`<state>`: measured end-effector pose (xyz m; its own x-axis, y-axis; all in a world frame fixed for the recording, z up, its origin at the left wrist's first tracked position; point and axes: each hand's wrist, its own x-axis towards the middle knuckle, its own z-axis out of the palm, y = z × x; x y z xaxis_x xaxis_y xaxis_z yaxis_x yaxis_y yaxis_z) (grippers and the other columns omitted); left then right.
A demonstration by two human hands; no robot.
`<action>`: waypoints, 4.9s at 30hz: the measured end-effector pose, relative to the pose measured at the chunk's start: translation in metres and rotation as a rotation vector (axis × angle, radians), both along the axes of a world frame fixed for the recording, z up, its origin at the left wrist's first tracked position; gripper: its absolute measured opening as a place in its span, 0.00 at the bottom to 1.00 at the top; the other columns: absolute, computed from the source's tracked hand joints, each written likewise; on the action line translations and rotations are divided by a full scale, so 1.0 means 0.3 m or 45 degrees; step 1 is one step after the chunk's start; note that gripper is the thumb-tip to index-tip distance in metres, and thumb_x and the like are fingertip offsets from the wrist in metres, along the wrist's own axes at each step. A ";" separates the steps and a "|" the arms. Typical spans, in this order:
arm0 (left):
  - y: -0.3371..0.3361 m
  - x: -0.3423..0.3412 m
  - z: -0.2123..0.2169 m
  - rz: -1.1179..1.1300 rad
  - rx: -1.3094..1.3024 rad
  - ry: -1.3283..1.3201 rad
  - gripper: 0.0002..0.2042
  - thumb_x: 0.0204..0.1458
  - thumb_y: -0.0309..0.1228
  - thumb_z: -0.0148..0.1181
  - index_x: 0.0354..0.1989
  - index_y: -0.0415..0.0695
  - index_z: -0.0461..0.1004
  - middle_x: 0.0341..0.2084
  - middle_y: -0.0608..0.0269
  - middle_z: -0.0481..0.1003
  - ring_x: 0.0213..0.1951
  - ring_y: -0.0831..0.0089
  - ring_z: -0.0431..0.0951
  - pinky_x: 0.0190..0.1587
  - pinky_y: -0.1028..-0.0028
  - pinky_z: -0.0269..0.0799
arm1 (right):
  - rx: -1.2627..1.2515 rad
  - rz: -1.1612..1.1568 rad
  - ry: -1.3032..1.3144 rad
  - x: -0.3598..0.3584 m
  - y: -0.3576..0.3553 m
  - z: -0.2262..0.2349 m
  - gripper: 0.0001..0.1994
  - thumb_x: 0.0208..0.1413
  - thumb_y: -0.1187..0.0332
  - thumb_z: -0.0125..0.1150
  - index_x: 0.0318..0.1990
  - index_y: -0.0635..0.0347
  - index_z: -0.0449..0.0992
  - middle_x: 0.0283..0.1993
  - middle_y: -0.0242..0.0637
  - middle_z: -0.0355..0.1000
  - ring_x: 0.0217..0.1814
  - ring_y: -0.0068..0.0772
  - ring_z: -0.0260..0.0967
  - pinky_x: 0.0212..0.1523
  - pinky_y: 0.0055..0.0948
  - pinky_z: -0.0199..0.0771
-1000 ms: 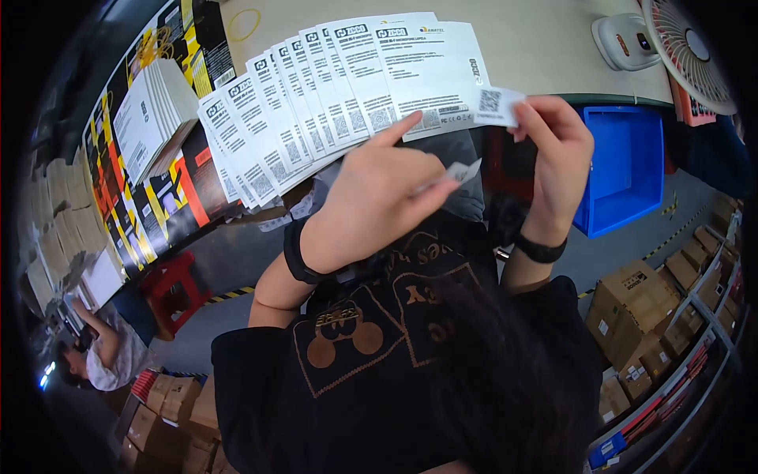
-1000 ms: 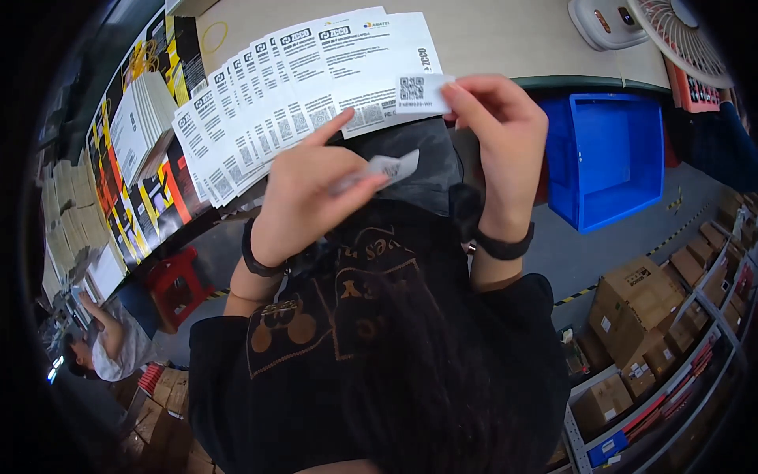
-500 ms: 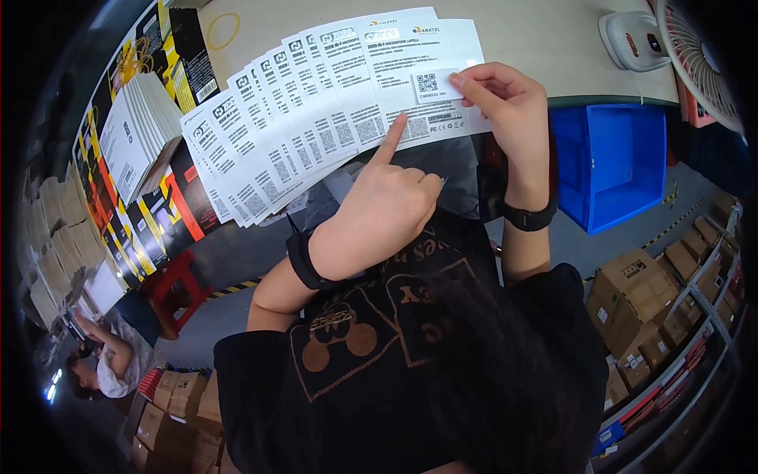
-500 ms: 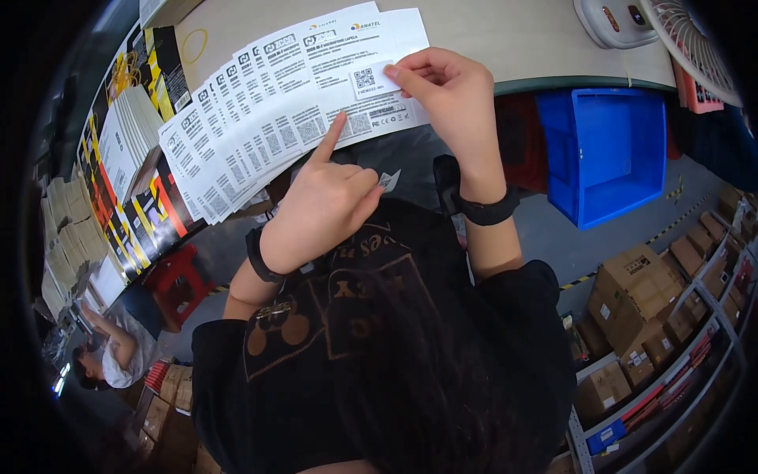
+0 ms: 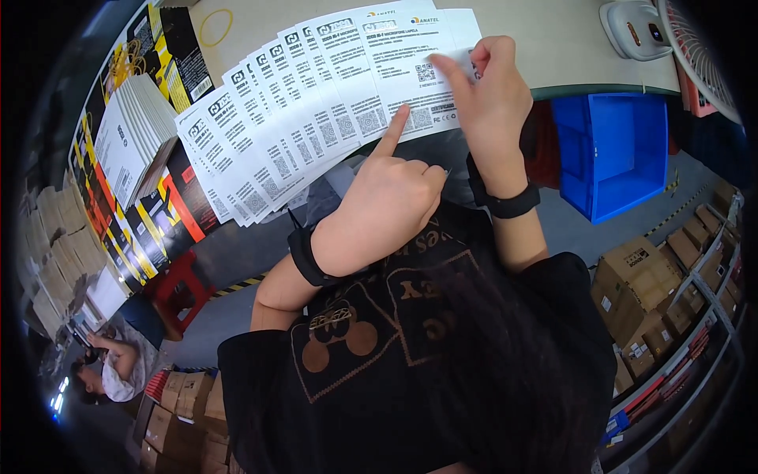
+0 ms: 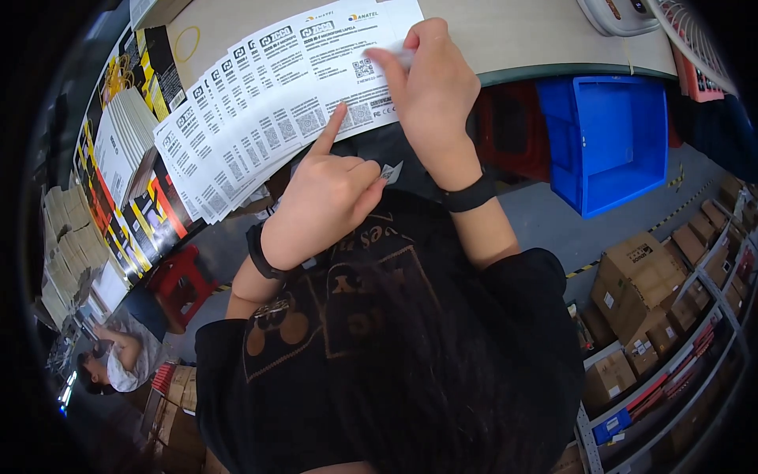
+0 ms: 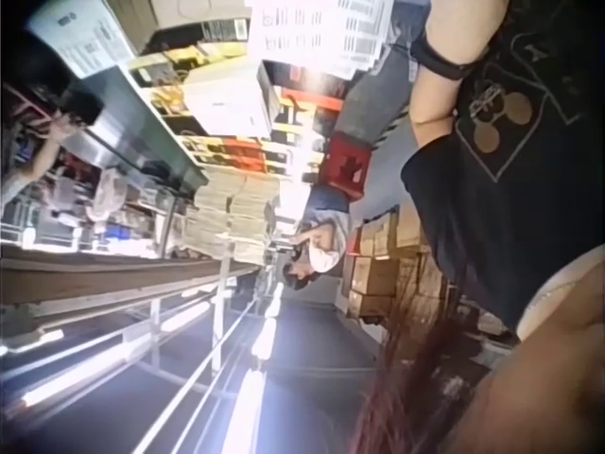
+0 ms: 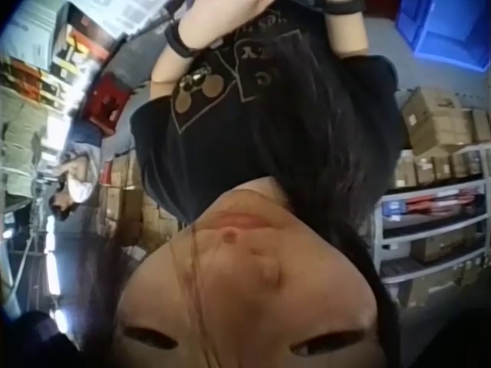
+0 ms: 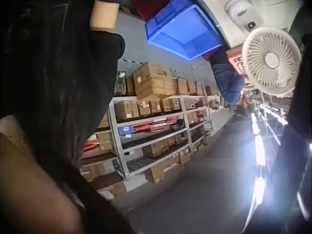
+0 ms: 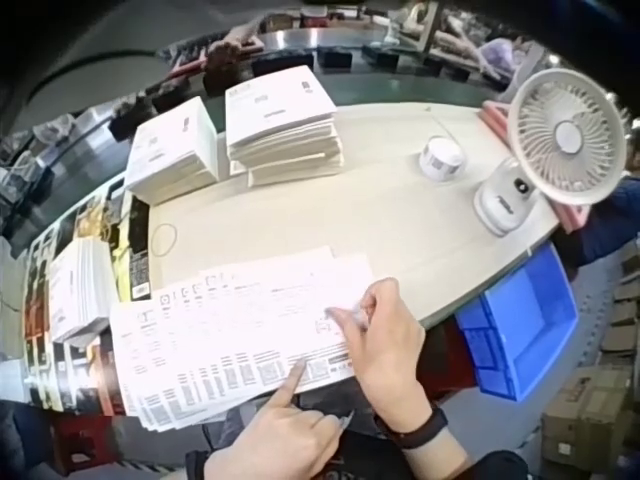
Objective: The person picks up a stack of papers, peels a sticker from a roll, and applies it to each paper. After repeating this for several papers, the person gathers them into a stack and secures them with a rubber band.
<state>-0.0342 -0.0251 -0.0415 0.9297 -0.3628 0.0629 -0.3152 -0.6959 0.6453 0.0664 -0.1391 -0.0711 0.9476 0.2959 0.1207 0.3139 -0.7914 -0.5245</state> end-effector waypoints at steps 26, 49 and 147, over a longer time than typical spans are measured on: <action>0.119 -0.011 0.098 0.421 -0.584 -0.150 0.05 0.37 0.24 0.63 0.22 0.40 0.73 0.12 0.65 0.69 0.16 0.71 0.69 0.58 0.56 0.53 | 1.028 0.545 1.026 -0.076 -0.101 0.115 0.10 0.46 0.74 0.61 0.35 0.68 0.72 0.36 0.38 0.71 0.39 0.23 0.67 0.40 0.19 0.66; 0.112 0.002 0.022 0.590 -0.652 0.190 0.06 0.41 0.23 0.59 0.18 0.34 0.71 0.04 0.62 0.63 0.07 0.75 0.60 0.56 0.69 0.61 | 0.783 0.200 0.785 0.088 0.014 0.049 0.08 0.43 0.68 0.64 0.29 0.64 0.76 0.24 0.30 0.72 0.25 0.14 0.66 0.22 0.11 0.57; 0.177 -0.067 0.096 0.610 -0.402 -0.332 0.10 0.43 0.23 0.58 0.35 0.35 0.73 0.26 0.61 0.75 0.33 0.71 0.74 0.58 0.70 0.49 | 0.745 0.801 0.502 -0.141 0.019 0.155 0.05 0.42 0.78 0.60 0.30 0.67 0.74 0.30 0.35 0.72 0.31 0.24 0.67 0.34 0.18 0.65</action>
